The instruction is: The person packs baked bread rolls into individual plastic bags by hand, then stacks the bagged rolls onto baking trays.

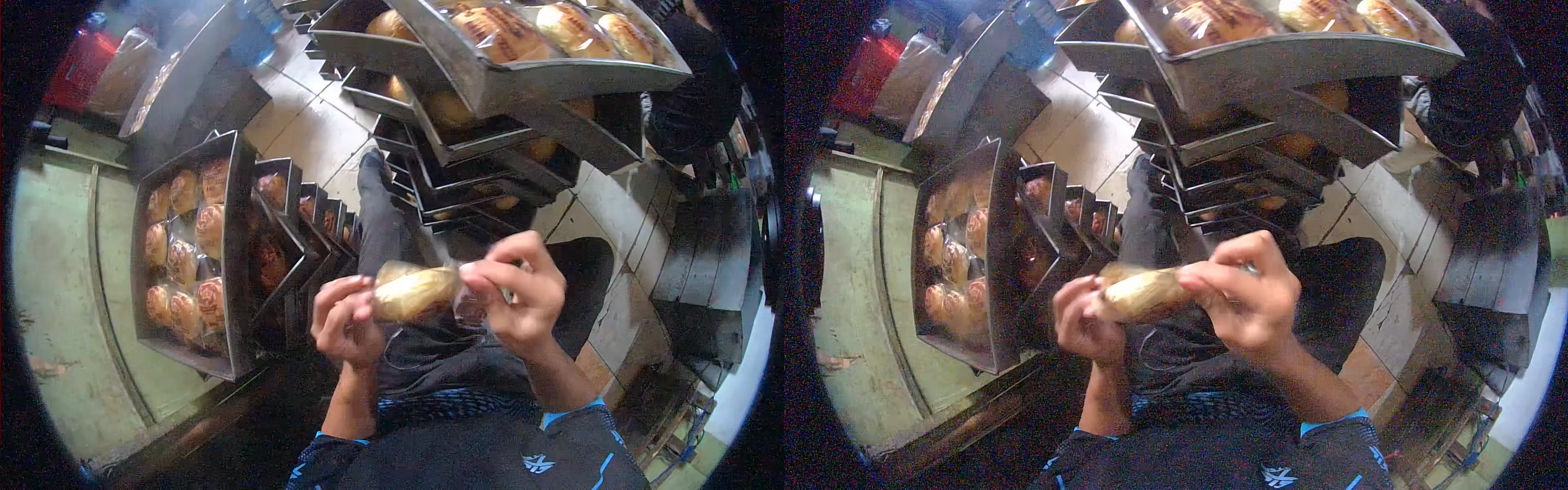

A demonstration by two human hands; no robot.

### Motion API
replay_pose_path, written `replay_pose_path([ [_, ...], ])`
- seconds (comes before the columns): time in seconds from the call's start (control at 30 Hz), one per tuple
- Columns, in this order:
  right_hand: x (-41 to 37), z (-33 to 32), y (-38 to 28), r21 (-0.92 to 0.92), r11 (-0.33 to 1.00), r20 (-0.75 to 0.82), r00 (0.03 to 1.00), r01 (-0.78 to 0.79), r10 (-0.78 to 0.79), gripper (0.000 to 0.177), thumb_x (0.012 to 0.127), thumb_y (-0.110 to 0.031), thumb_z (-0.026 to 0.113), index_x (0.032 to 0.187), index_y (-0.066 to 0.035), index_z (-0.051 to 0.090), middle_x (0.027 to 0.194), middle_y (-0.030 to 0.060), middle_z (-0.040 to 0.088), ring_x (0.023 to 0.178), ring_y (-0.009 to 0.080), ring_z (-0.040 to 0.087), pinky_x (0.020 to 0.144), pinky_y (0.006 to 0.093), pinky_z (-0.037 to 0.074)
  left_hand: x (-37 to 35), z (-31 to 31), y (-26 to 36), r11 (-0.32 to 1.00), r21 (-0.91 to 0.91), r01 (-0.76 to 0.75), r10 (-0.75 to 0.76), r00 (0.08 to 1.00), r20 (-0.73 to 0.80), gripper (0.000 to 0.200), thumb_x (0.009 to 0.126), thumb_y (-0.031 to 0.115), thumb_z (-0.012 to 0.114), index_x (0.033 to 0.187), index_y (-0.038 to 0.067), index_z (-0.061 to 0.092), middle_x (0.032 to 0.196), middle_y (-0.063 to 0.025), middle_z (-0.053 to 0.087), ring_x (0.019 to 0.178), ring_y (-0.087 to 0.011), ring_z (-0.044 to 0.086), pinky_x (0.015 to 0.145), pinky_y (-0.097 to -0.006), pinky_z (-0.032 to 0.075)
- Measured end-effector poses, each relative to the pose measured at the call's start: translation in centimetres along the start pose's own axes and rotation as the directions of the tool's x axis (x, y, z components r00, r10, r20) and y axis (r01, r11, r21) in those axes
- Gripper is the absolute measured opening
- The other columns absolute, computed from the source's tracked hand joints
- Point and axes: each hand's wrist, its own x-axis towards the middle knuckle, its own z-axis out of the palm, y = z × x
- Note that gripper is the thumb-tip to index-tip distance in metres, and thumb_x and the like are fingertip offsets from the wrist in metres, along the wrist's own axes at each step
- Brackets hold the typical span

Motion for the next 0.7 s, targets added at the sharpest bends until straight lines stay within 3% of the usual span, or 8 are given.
replay_pose_path([
  [0.07,-0.7,0.8,1.4,-0.064,0.945,-0.147,0.933,0.322,-0.328,0.013,0.083,-0.011,0.078,0.095,-0.007,0.074,0.084,0.0056,0.059,0.065,0.0197,0.056,0.06,0.0297,0.047,-0.1,-0.1,0.0,0.983,0.104,-0.154,0.165,0.98,-0.109,0.025,0.092,0.029,0.071,0.086,0.005,0.072,0.088,-0.01,0.063,0.075,-0.0261,0.063,0.064,-0.0359,0.052],
  [0.1,-0.9,5.6,5.0,-0.084,0.959,-0.134,0.951,0.271,-0.28,0.006,0.089,-0.01,0.073,0.092,-0.006,0.071,0.086,0.0078,0.061,0.064,0.019,0.059,0.06,0.0301,0.049,1.3,-1.8,-4.2,0.969,0.185,-0.165,0.169,0.986,-0.006,0.018,0.088,0.023,0.074,0.089,0.005,0.074,0.089,-0.0098,0.063,0.075,-0.0242,0.063,0.065,-0.0348,0.052],
  [0.17,-2.7,7.8,8.6,0.328,0.873,0.106,0.933,-0.36,0.345,0.007,0.094,-0.011,0.068,0.09,-0.005,0.067,0.086,0.0084,0.064,0.067,0.0184,0.063,0.061,0.0309,0.05,-1.4,-1.1,-8.2,0.968,0.249,-0.043,0.032,0.998,0.049,0.013,0.088,0.016,0.074,0.094,0.004,0.074,0.09,-0.0099,0.063,0.075,-0.0223,0.062,0.065,-0.0326,0.051],
  [0.4,-3.0,8.1,9.2,-0.086,0.996,0.047,0.998,-0.04,0.044,0.014,0.09,-0.013,0.074,0.084,-0.005,0.064,0.078,0.0071,0.059,0.069,0.0181,0.06,0.06,0.031,0.047,-2.7,-0.5,-8.1,0.996,0.082,0.042,-0.045,0.998,0.041,0.021,0.093,0.018,0.071,0.087,-0.003,0.07,0.08,-0.011,0.065,0.07,-0.0222,0.063,0.064,-0.0315,0.051],
  [0.5,-0.3,11.2,9.3,-0.026,0.997,0.069,0.996,0.067,-0.065,0.017,0.089,-0.013,0.074,0.079,-0.004,0.063,0.076,0.0086,0.056,0.067,0.0184,0.058,0.058,0.0306,0.045,-1.5,2.7,-8.8,0.996,0.085,-0.013,0.009,0.998,0.055,0.018,0.092,0.014,0.072,0.085,-0.002,0.068,0.076,-0.009,0.064,0.067,-0.0193,0.061,0.062,-0.0295,0.049],
  [0.57,1.5,12.5,10.8,0.064,0.971,-0.075,0.969,-0.23,0.234,0.024,0.091,-0.013,0.072,0.073,-0.002,0.06,0.071,0.0092,0.053,0.061,0.019,0.056,0.056,0.0309,0.043,-0.3,3.6,-10.2,0.973,0.151,0.177,-0.159,0.979,-0.127,0.017,0.093,0.013,0.072,0.083,0.0,0.067,0.072,-0.0041,0.062,0.063,-0.012,0.055,0.057,-0.0256,0.044],
  [0.6,2.4,12.2,12.0,-0.031,0.953,-0.199,0.936,-0.3,0.289,0.032,0.095,-0.016,0.067,0.069,-0.002,0.056,0.066,0.0093,0.052,0.056,0.0195,0.053,0.054,0.0343,0.041,-0.4,2.4,-10.6,0.83,-0.059,0.555,-0.558,0.82,-0.126,0.018,0.096,0.013,0.069,0.082,0.001,0.067,0.069,0.0013,0.059,0.06,-0.0052,0.047,0.054,-0.0217,0.037],
  [0.7,-2.9,11.3,9.1,-0.081,0.887,-0.154,0.885,-0.455,0.439,0.037,0.097,-0.019,0.063,0.067,-0.001,0.054,0.062,0.0107,0.053,0.053,0.0215,0.05,0.052,0.0375,0.038,-1.9,-1.1,-6.8,0.64,-0.135,0.757,-0.761,0.648,0.023,0.021,0.097,0.013,0.068,0.08,0.0,0.069,0.067,0.0038,0.058,0.058,-0.0025,0.045,0.053,-0.0186,0.033],
])
